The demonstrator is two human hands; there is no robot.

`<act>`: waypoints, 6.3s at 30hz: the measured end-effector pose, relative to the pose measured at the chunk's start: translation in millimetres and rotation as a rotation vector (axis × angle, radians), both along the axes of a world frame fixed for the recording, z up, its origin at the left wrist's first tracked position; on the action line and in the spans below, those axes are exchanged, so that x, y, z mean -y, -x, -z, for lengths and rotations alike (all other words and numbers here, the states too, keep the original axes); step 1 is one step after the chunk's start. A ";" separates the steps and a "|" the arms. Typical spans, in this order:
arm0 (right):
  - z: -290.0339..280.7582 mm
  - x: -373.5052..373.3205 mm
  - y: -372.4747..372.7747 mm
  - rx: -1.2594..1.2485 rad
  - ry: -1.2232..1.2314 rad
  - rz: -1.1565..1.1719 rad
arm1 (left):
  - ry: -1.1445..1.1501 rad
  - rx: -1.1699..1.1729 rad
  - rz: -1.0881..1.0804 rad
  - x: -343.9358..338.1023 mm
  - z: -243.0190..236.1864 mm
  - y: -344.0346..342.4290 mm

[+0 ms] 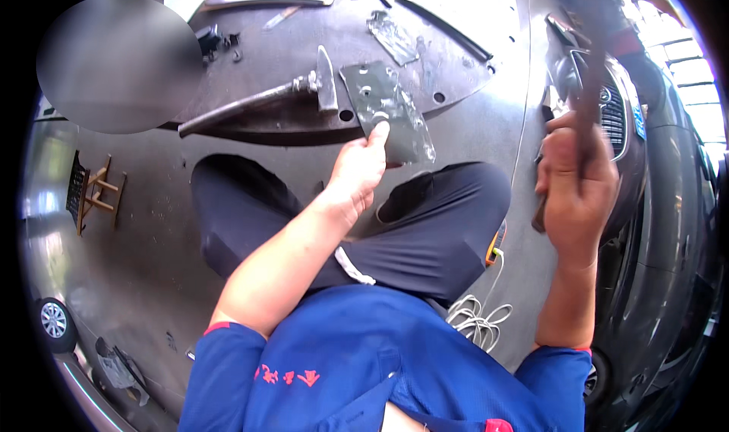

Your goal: The person shapes a piece of sheet metal by striking it with a hammer, turning it over by hand, and hammering it against the table.

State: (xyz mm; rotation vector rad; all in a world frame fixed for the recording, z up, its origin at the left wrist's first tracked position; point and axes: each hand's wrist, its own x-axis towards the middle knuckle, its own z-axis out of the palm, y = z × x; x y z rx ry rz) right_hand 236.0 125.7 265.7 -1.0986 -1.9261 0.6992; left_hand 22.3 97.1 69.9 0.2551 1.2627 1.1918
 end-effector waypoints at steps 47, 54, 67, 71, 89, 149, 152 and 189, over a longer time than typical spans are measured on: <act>24.4 -2.7 8.0 0.159 0.056 0.028 | 0.012 -0.024 0.009 11.5 11.5 -5.3; 95.2 0.3 -3.0 0.415 0.143 -0.106 | 0.027 -0.011 0.059 4.2 1.4 -8.0; 96.4 -3.6 12.7 0.507 0.239 -0.142 | 0.005 -0.073 0.037 3.1 -5.1 -9.2; 46.6 -14.7 2.9 0.322 0.232 -0.077 | 0.100 -0.177 0.160 16.4 -17.7 -1.2; 155.4 -135.1 7.9 0.595 -0.090 0.274 | -0.319 0.097 0.361 94.6 -86.1 18.2; 217.7 -25.6 32.9 -0.932 1.200 -0.295 | -0.117 0.166 0.098 64.3 -5.2 34.3; 217.3 -26.8 30.4 -0.956 1.204 -0.330 | -0.145 0.126 0.151 65.1 -4.5 37.9; 208.3 -19.0 28.9 -0.792 0.981 -0.325 | -0.138 0.011 0.296 66.8 -7.6 38.5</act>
